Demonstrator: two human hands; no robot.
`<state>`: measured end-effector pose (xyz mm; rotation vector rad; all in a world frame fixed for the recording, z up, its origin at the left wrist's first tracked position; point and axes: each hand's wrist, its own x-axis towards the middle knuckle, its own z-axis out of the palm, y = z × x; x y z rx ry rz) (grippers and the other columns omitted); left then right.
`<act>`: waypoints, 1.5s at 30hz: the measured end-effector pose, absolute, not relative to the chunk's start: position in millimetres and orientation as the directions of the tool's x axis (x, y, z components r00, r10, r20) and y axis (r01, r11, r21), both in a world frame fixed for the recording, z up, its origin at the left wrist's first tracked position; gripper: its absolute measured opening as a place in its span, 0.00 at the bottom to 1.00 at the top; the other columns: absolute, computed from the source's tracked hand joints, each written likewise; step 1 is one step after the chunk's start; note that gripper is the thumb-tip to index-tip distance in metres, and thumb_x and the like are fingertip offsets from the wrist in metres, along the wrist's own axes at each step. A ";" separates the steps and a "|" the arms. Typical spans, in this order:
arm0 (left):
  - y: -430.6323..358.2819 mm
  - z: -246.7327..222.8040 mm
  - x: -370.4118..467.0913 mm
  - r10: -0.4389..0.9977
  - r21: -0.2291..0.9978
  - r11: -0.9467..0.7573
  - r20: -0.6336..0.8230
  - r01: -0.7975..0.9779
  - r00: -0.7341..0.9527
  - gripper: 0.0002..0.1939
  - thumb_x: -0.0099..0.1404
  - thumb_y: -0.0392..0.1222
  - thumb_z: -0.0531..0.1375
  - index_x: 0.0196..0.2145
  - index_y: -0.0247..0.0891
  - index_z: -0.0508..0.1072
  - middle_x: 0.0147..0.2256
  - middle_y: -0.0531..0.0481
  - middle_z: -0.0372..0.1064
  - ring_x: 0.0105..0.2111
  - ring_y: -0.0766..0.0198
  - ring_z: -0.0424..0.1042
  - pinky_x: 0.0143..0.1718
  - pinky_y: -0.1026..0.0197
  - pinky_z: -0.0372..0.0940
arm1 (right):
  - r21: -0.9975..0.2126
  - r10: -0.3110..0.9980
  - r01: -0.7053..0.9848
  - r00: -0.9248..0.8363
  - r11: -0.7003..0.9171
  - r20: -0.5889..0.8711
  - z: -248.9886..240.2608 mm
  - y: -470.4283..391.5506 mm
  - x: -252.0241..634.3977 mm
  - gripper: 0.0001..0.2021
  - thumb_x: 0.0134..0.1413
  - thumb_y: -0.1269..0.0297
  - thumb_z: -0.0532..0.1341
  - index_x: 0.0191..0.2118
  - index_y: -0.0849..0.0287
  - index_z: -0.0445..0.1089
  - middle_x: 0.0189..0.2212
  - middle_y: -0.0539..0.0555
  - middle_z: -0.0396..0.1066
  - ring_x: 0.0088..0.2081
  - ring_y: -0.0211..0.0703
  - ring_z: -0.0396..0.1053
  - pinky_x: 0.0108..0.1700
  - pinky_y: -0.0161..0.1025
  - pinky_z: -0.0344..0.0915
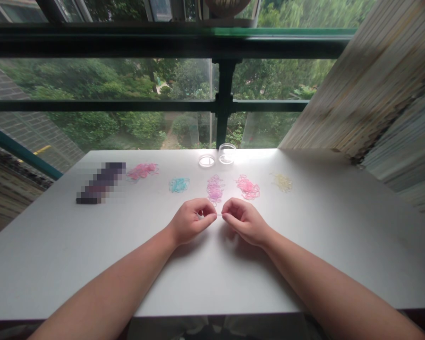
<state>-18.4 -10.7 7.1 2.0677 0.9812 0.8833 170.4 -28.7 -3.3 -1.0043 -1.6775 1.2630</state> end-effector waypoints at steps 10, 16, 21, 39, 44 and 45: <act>-10.7 5.9 -19.8 0.827 0.776 -0.479 0.243 0.410 0.507 0.05 0.59 0.36 0.56 0.26 0.35 0.69 0.26 0.52 0.67 0.27 0.68 0.64 0.30 0.65 0.58 | -0.960 0.918 0.180 -0.374 0.215 0.136 -2.4 -28.0 172.4 0.02 0.52 0.70 0.56 0.29 0.60 0.63 0.21 0.46 0.59 0.22 0.32 0.55 0.24 0.31 0.54; -11.2 5.9 -18.4 0.843 0.784 -0.463 0.245 0.414 0.480 0.05 0.59 0.37 0.57 0.26 0.36 0.69 0.26 0.52 0.69 0.28 0.68 0.65 0.31 0.65 0.59 | -0.944 0.927 0.236 -0.350 0.229 0.137 -1.7 -28.4 171.9 0.02 0.52 0.70 0.56 0.29 0.60 0.63 0.20 0.46 0.60 0.22 0.32 0.56 0.25 0.32 0.55; -9.1 2.8 -17.8 0.866 0.803 -0.418 0.211 0.425 0.454 0.06 0.60 0.40 0.56 0.31 0.37 0.72 0.30 0.51 0.71 0.29 0.67 0.67 0.30 0.65 0.60 | -0.891 0.937 0.355 -0.301 0.283 0.177 -2.2 -27.0 172.0 0.02 0.50 0.70 0.56 0.29 0.59 0.64 0.21 0.46 0.61 0.22 0.33 0.57 0.26 0.31 0.56; 7.7 -1.0 -32.0 0.936 0.832 -0.349 0.284 0.431 0.210 0.09 0.60 0.44 0.56 0.32 0.36 0.71 0.28 0.50 0.70 0.29 0.65 0.68 0.30 0.64 0.62 | -0.483 0.928 0.817 -0.160 0.316 0.337 -15.9 4.2 157.7 0.05 0.49 0.70 0.56 0.29 0.56 0.69 0.23 0.48 0.66 0.26 0.37 0.61 0.29 0.33 0.54; 7.0 -2.2 -31.2 0.933 0.832 -0.355 0.288 0.427 0.215 0.09 0.60 0.44 0.56 0.32 0.37 0.71 0.28 0.50 0.71 0.29 0.64 0.69 0.30 0.64 0.62 | -0.409 0.922 0.854 -0.184 0.321 0.339 -17.6 1.3 157.5 0.06 0.51 0.68 0.56 0.31 0.55 0.71 0.26 0.49 0.68 0.29 0.38 0.63 0.30 0.34 0.54; 7.2 -2.7 -31.4 0.933 0.834 -0.354 0.287 0.424 0.214 0.09 0.60 0.44 0.56 0.32 0.37 0.71 0.28 0.50 0.71 0.29 0.64 0.69 0.30 0.64 0.62 | -0.406 0.923 0.856 -0.186 0.320 0.335 -17.5 0.6 157.6 0.06 0.51 0.68 0.56 0.31 0.55 0.71 0.27 0.49 0.69 0.29 0.39 0.63 0.30 0.34 0.54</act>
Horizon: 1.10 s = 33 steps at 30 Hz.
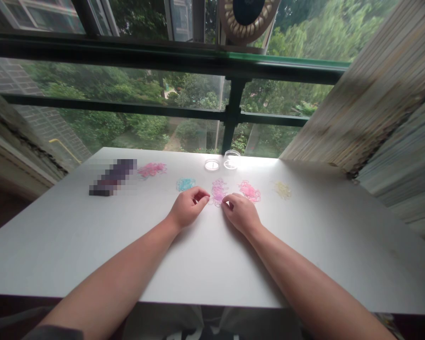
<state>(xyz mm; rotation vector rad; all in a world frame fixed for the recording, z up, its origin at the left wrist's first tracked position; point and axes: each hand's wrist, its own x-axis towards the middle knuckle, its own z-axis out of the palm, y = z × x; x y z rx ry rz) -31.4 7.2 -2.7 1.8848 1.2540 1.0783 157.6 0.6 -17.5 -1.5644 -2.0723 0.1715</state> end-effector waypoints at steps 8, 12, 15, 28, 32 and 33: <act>6.6 -3.3 -32.2 0.938 0.845 -0.340 0.271 0.413 0.216 0.10 0.60 0.45 0.56 0.33 0.36 0.71 0.29 0.49 0.71 0.29 0.65 0.69 0.31 0.64 0.63 | -0.449 0.931 0.833 -0.195 0.323 0.307 -14.9 -3.3 160.9 0.09 0.54 0.67 0.56 0.34 0.55 0.75 0.29 0.52 0.70 0.31 0.40 0.65 0.33 0.35 0.57; 7.5 -3.3 -33.0 0.940 0.846 -0.332 0.263 0.416 0.217 0.11 0.59 0.46 0.56 0.33 0.36 0.71 0.29 0.49 0.71 0.29 0.64 0.69 0.30 0.63 0.62 | -0.496 0.929 0.802 -0.192 0.334 0.315 -14.0 -5.2 165.3 0.11 0.51 0.70 0.56 0.38 0.55 0.74 0.29 0.52 0.70 0.31 0.40 0.65 0.34 0.36 0.58; 9.4 -4.7 -34.6 0.942 0.851 -0.327 0.260 0.410 0.212 0.11 0.59 0.46 0.56 0.33 0.36 0.71 0.28 0.49 0.71 0.28 0.65 0.68 0.30 0.63 0.62 | -0.549 0.940 0.777 -0.162 0.309 0.300 -13.3 -8.6 169.7 0.14 0.49 0.71 0.56 0.42 0.55 0.71 0.26 0.49 0.68 0.28 0.39 0.64 0.32 0.35 0.58; 10.3 -10.2 -36.0 0.943 0.869 -0.318 0.250 0.379 0.219 0.10 0.60 0.46 0.57 0.32 0.36 0.71 0.27 0.50 0.69 0.27 0.66 0.66 0.30 0.64 0.61 | -0.740 0.962 0.615 -0.188 0.274 0.199 -7.9 -14.1 179.4 0.04 0.48 0.65 0.56 0.26 0.58 0.62 0.21 0.48 0.64 0.23 0.36 0.60 0.27 0.34 0.57; 9.2 -10.5 -35.5 0.939 0.863 -0.320 0.235 0.392 0.250 0.10 0.60 0.45 0.56 0.32 0.36 0.71 0.27 0.50 0.69 0.27 0.66 0.66 0.29 0.64 0.61 | -0.748 0.961 0.604 -0.202 0.275 0.190 -8.3 -13.3 182.5 0.07 0.50 0.63 0.55 0.25 0.58 0.61 0.21 0.48 0.63 0.23 0.37 0.60 0.27 0.35 0.57; 9.1 -10.7 -35.3 0.938 0.860 -0.322 0.234 0.395 0.254 0.09 0.59 0.45 0.56 0.32 0.36 0.71 0.27 0.50 0.69 0.27 0.66 0.66 0.29 0.64 0.61 | -0.744 0.958 0.605 -0.216 0.283 0.188 -8.8 -13.0 183.1 0.07 0.51 0.62 0.55 0.25 0.58 0.61 0.21 0.48 0.63 0.23 0.37 0.60 0.27 0.35 0.57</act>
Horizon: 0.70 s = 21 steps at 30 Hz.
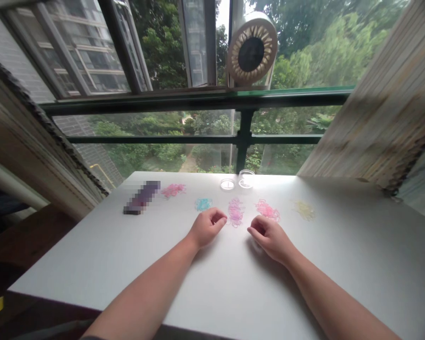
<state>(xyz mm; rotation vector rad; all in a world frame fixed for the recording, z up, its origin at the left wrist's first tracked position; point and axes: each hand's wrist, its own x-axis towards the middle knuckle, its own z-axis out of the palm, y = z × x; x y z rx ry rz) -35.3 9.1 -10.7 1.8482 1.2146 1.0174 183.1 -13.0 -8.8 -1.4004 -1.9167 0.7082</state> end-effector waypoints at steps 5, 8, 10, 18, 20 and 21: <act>8.4 -11.4 -34.1 0.940 0.852 -0.320 0.232 0.415 0.250 0.09 0.59 0.44 0.57 0.31 0.36 0.72 0.28 0.50 0.71 0.27 0.65 0.67 0.30 0.63 0.61 | -0.703 0.943 0.631 -0.271 0.327 0.195 -13.5 -11.2 185.0 0.10 0.53 0.59 0.53 0.25 0.57 0.61 0.21 0.49 0.63 0.24 0.39 0.61 0.27 0.37 0.58; 8.7 -11.1 -34.1 0.940 0.844 -0.322 0.231 0.428 0.251 0.09 0.58 0.44 0.57 0.31 0.37 0.73 0.28 0.50 0.71 0.27 0.65 0.67 0.30 0.63 0.61 | -0.676 0.934 0.648 -0.289 0.351 0.209 -16.2 -10.7 185.7 0.12 0.55 0.57 0.52 0.26 0.57 0.62 0.21 0.50 0.64 0.25 0.40 0.62 0.28 0.37 0.58; 10.4 -9.6 -32.9 0.940 0.831 -0.328 0.241 0.449 0.241 0.09 0.58 0.43 0.57 0.30 0.36 0.73 0.28 0.49 0.72 0.27 0.65 0.67 0.30 0.63 0.62 | -0.669 0.936 0.657 -0.286 0.348 0.206 -17.5 -10.1 185.9 0.12 0.55 0.56 0.52 0.26 0.57 0.62 0.21 0.50 0.63 0.24 0.40 0.61 0.27 0.37 0.58; 31.1 36.5 11.4 0.867 0.698 -0.493 0.348 0.519 0.356 0.10 0.58 0.44 0.55 0.32 0.38 0.74 0.30 0.49 0.73 0.29 0.64 0.70 0.31 0.63 0.63 | -0.663 0.932 0.658 -0.293 0.358 0.213 -16.2 -7.1 185.3 0.12 0.53 0.56 0.53 0.25 0.57 0.63 0.20 0.50 0.65 0.24 0.41 0.62 0.27 0.37 0.59; 40.6 51.8 21.8 0.830 0.660 -0.552 0.377 0.510 0.410 0.10 0.58 0.44 0.56 0.32 0.38 0.74 0.30 0.50 0.73 0.29 0.64 0.70 0.30 0.64 0.62 | -0.663 0.931 0.655 -0.292 0.362 0.221 -14.8 -8.4 185.6 0.12 0.53 0.56 0.53 0.25 0.57 0.63 0.20 0.49 0.64 0.23 0.41 0.61 0.27 0.37 0.59; 45.8 57.3 23.1 0.812 0.631 -0.580 0.398 0.514 0.427 0.10 0.58 0.44 0.56 0.32 0.38 0.74 0.30 0.50 0.74 0.29 0.64 0.70 0.30 0.64 0.62 | -0.666 0.930 0.652 -0.290 0.364 0.224 -14.4 -9.2 185.8 0.13 0.54 0.56 0.53 0.25 0.57 0.63 0.20 0.50 0.64 0.23 0.41 0.61 0.28 0.37 0.59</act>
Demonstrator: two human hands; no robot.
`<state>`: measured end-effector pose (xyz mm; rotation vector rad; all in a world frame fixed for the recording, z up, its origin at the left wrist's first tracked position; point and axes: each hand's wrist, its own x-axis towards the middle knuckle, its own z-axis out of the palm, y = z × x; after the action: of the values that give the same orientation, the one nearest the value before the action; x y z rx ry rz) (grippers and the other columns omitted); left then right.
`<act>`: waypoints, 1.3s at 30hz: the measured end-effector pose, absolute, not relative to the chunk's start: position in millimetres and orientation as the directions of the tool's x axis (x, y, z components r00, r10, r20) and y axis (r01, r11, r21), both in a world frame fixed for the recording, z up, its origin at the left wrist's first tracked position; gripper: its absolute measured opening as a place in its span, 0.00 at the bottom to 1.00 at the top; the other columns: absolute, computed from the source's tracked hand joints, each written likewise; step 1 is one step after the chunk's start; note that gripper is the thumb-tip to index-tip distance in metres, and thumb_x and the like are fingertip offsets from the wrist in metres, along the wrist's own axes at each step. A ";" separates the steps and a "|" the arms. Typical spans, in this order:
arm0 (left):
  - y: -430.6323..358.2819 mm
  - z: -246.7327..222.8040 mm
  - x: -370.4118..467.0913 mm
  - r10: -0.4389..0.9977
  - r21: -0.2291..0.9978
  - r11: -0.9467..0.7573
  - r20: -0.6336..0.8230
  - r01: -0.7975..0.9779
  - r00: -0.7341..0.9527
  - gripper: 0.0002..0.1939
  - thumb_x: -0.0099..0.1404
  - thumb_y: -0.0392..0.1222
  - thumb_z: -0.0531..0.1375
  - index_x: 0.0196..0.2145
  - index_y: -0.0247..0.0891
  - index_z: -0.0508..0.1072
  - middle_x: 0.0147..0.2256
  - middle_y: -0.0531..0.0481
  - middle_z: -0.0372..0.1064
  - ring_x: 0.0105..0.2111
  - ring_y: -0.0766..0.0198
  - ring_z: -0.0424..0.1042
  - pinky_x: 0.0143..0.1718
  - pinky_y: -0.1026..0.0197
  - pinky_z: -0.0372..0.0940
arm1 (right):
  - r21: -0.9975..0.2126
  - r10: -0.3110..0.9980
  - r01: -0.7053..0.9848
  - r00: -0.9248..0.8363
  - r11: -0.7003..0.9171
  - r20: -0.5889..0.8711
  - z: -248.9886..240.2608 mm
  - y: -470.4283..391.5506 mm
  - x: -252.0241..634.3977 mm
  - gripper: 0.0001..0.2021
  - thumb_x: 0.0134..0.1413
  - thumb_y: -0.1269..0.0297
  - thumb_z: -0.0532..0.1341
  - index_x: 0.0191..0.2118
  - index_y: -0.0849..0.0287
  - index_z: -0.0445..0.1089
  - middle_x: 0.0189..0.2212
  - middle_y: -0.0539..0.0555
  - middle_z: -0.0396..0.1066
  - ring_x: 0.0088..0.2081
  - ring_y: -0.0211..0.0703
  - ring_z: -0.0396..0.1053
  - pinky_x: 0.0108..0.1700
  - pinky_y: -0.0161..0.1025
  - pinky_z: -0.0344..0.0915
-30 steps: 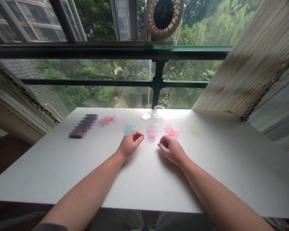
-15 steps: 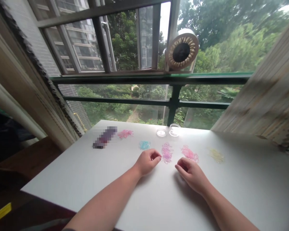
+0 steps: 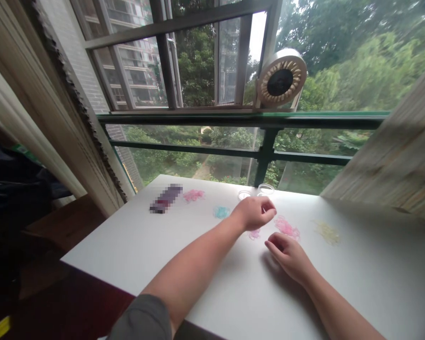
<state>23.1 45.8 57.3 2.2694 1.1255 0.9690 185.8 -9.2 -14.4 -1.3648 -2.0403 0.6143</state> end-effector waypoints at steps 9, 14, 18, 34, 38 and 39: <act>64.4 28.4 -104.6 0.924 0.544 -0.235 0.383 0.805 0.011 0.07 0.56 0.41 0.57 0.28 0.38 0.73 0.29 0.48 0.73 0.28 0.62 0.69 0.31 0.62 0.62 | -0.696 0.936 0.631 -0.293 0.341 0.193 -17.9 -8.4 187.3 0.12 0.53 0.57 0.54 0.25 0.57 0.64 0.20 0.50 0.65 0.23 0.40 0.62 0.26 0.36 0.58; 56.3 3.2 -180.7 0.900 0.517 0.011 0.368 0.856 -0.234 0.09 0.57 0.41 0.56 0.32 0.36 0.73 0.32 0.43 0.74 0.30 0.59 0.70 0.33 0.60 0.62 | -0.664 0.936 0.667 -0.314 0.338 0.161 -15.0 -10.4 186.2 0.12 0.55 0.56 0.53 0.26 0.57 0.63 0.21 0.49 0.64 0.25 0.40 0.62 0.28 0.37 0.58; 63.8 -9.7 -196.0 0.906 0.491 0.083 0.326 0.867 -0.270 0.10 0.56 0.42 0.57 0.34 0.37 0.74 0.33 0.44 0.75 0.32 0.58 0.71 0.34 0.60 0.63 | -0.661 0.943 0.680 -0.304 0.316 0.138 -13.1 -12.8 185.4 0.12 0.55 0.56 0.53 0.26 0.57 0.63 0.21 0.49 0.64 0.24 0.40 0.61 0.28 0.37 0.57; 79.1 -15.5 -188.9 0.911 0.390 0.131 0.314 0.911 -0.265 0.13 0.58 0.44 0.54 0.34 0.37 0.75 0.37 0.42 0.74 0.38 0.53 0.71 0.41 0.57 0.63 | -0.679 0.941 0.661 -0.303 0.321 0.149 -7.7 -15.4 182.8 0.10 0.54 0.60 0.54 0.26 0.58 0.62 0.21 0.48 0.63 0.24 0.38 0.60 0.28 0.35 0.55; 76.3 -15.8 -188.1 0.909 0.400 0.132 0.317 0.907 -0.272 0.12 0.58 0.42 0.53 0.35 0.37 0.74 0.35 0.43 0.74 0.37 0.55 0.71 0.39 0.58 0.64 | -0.694 0.944 0.650 -0.293 0.311 0.149 -7.4 -15.9 182.4 0.10 0.54 0.60 0.54 0.25 0.58 0.62 0.21 0.48 0.63 0.24 0.37 0.60 0.28 0.35 0.55; 75.6 -16.0 -188.2 0.909 0.403 0.129 0.317 0.906 -0.270 0.12 0.58 0.42 0.53 0.35 0.37 0.74 0.35 0.44 0.74 0.36 0.55 0.71 0.39 0.58 0.64 | -0.697 0.945 0.647 -0.292 0.309 0.148 -7.5 -15.8 182.3 0.10 0.54 0.60 0.54 0.25 0.58 0.62 0.21 0.48 0.63 0.24 0.37 0.60 0.27 0.35 0.55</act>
<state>-188.2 75.6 -16.0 1.8939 2.3558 0.8349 182.3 -15.8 -7.5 -1.4059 -2.0334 0.7099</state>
